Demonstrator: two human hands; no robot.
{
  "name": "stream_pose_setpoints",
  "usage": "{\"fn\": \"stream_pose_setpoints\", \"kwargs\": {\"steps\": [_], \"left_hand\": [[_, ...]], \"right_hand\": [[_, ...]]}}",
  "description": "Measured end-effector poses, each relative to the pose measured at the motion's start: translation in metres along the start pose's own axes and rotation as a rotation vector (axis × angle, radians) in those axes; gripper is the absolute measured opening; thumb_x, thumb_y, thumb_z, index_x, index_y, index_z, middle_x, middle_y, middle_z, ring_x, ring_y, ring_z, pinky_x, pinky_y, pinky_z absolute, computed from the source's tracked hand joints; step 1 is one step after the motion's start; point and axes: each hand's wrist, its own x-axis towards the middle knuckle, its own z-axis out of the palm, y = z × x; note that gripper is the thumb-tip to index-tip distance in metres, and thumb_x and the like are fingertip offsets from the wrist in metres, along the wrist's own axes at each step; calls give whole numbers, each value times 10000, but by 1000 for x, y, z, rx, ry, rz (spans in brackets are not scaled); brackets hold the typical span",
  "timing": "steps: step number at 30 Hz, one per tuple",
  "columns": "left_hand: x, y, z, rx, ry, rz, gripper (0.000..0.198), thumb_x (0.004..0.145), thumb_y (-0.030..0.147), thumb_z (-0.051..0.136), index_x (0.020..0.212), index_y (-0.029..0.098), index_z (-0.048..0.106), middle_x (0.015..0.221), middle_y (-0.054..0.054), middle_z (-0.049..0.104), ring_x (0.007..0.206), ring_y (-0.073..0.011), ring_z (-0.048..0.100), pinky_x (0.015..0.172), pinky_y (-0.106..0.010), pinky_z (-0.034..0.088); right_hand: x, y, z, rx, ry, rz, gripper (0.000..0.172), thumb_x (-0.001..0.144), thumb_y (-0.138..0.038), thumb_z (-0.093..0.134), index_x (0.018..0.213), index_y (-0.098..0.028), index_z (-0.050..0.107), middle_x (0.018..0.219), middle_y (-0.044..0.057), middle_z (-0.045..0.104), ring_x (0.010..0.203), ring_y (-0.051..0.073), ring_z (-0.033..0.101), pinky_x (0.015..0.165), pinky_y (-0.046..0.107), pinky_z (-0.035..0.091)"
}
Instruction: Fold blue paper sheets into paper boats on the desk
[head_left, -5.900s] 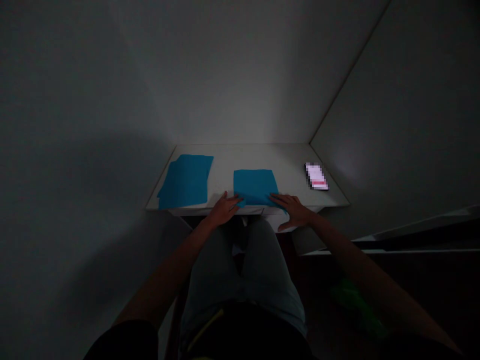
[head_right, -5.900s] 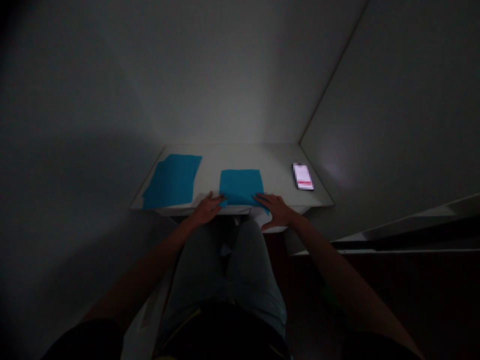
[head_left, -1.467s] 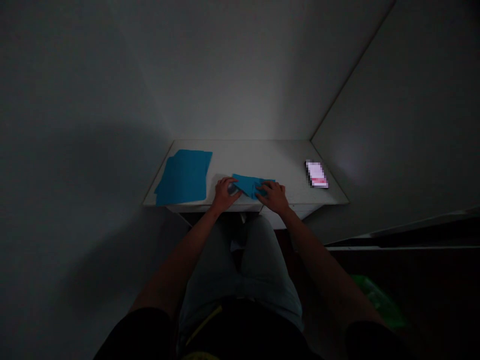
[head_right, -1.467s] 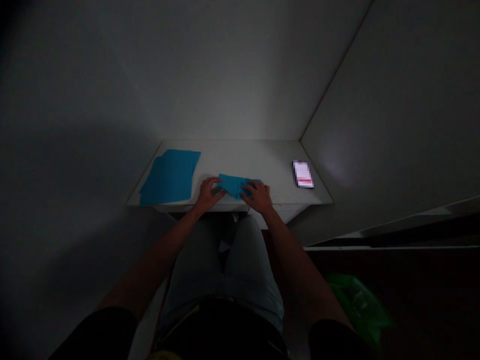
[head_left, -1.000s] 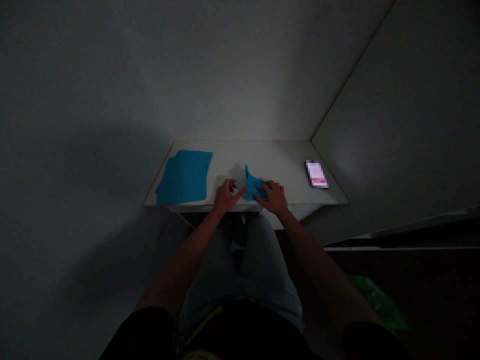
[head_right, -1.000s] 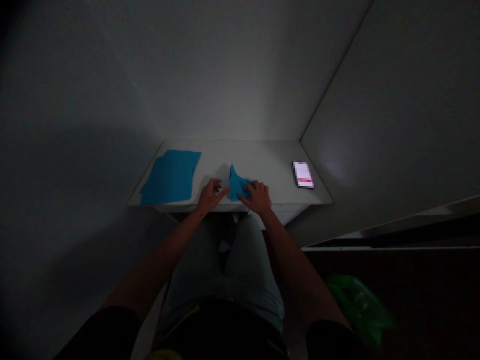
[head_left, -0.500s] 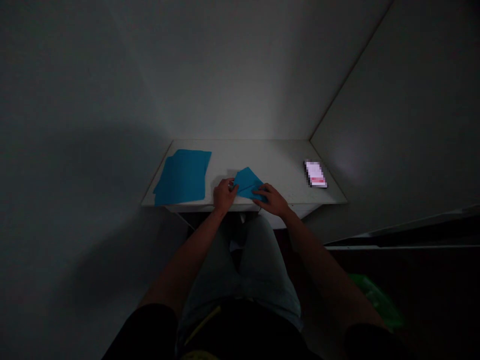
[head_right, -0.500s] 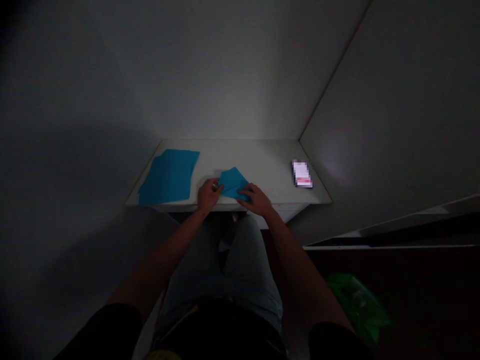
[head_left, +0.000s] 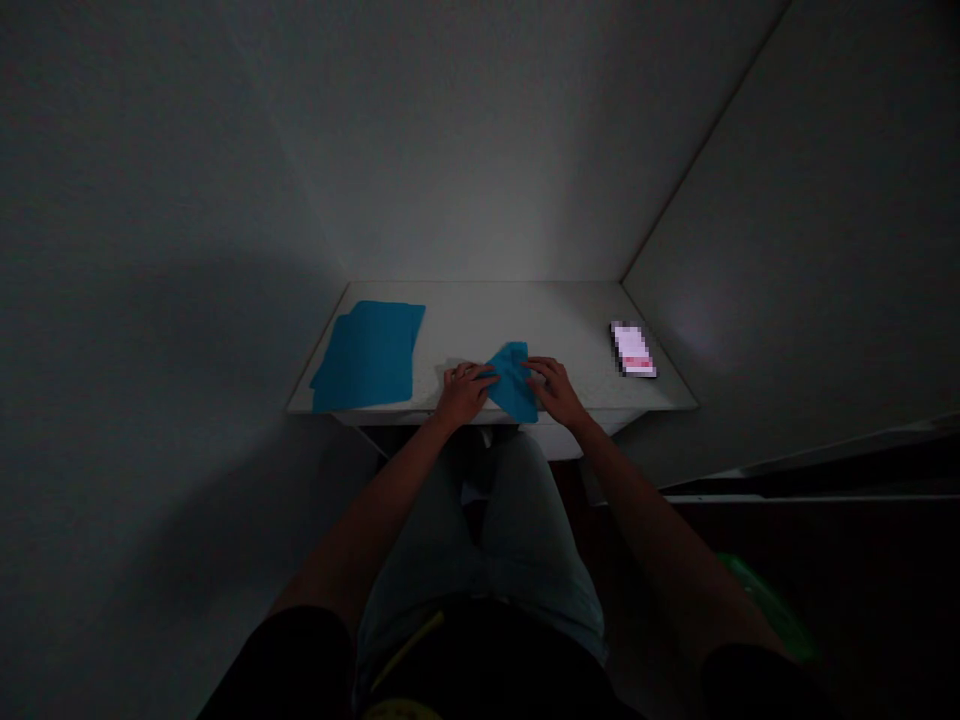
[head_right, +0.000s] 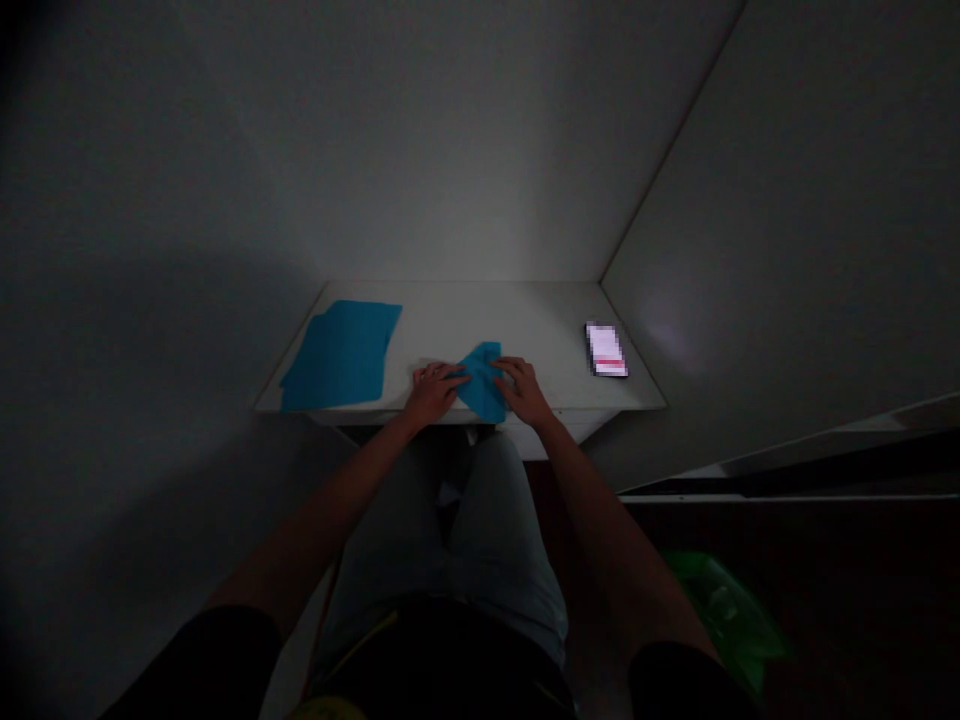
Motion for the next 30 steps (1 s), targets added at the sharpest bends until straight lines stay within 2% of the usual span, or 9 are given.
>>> {"fn": "stream_pose_setpoints", "kwargs": {"steps": [3, 5, 7, 10, 13, 17, 22, 25, 30], "left_hand": [[5, -6, -2, 16, -24, 33, 425, 1016, 201, 523, 1284, 415, 775, 1519, -41, 586, 1344, -323, 469, 1053, -520, 374], [7, -8, -3, 11, -18, 39, 423, 1015, 187, 516, 1245, 405, 796, 1457, -61, 597, 1255, -298, 522, 1029, -496, 387], [6, -9, -4, -10, -7, 55, 414, 1023, 190, 512, 1266, 382, 787, 1395, -69, 624, 1196, -271, 568, 1035, -485, 392], [-2, -11, -5, -39, 26, 121, 333, 1037, 346, 584, 1323, 316, 753, 1337, -82, 675, 1227, -271, 600, 1092, -488, 391], [-11, -17, -7, -61, 36, 175, 456, 955, 526, 712, 1325, 259, 737, 1353, -95, 696, 1283, -293, 609, 1137, -478, 414], [-13, -31, -9, -95, -8, 221, 472, 932, 524, 752, 1309, 241, 732, 1373, -88, 721, 1288, -277, 654, 1137, -441, 470], [-11, -43, -12, -85, -72, 314, 350, 1003, 482, 664, 1256, 259, 757, 1342, -67, 755, 1287, -247, 683, 1127, -415, 513], [-9, -43, -16, -108, -99, 329, 281, 1042, 435, 592, 1163, 271, 787, 1312, -44, 771, 1281, -222, 690, 1127, -399, 523], [-7, -37, -28, -112, -187, 319, 226, 1032, 381, 602, 1090, 264, 787, 1315, -45, 767, 1259, -211, 700, 1110, -387, 524]], "right_hand": [[3, -6, 1, -131, -118, -3, 474, 1112, -454, 394, 1529, -328, 580, 1585, 89, 566, 1477, 312, 473, 1194, 559, 381], [3, -12, 2, -238, -239, -26, 476, 1116, -455, 381, 1546, -362, 561, 1628, 53, 540, 1524, 320, 426, 1186, 572, 357], [3, -18, 3, -343, -318, -29, 483, 1115, -477, 381, 1555, -377, 554, 1637, 49, 533, 1517, 332, 435, 1166, 578, 350], [1, -24, 4, -472, -318, 32, 561, 1094, -577, 391, 1592, -353, 520, 1646, 99, 512, 1439, 365, 490, 1121, 569, 372], [0, -26, 2, -538, -308, 74, 739, 1016, -733, 456, 1637, -333, 463, 1629, 145, 505, 1375, 409, 496, 1094, 565, 386], [0, -23, -6, -536, -356, 56, 908, 897, -846, 567, 1633, -321, 473, 1571, 171, 534, 1321, 426, 506, 1081, 565, 396], [0, -17, -19, -449, -404, -16, 799, 911, -778, 631, 1552, -303, 586, 1491, 173, 599, 1289, 398, 547, 1057, 548, 441], [0, -14, -25, -367, -418, -35, 641, 957, -698, 637, 1472, -318, 664, 1482, 147, 624, 1276, 367, 591, 1057, 538, 468], [6, -11, -35, -236, -442, -13, 391, 1006, -566, 643, 1310, -348, 755, 1492, 85, 639, 1314, 322, 628, 1088, 540, 488]]}}
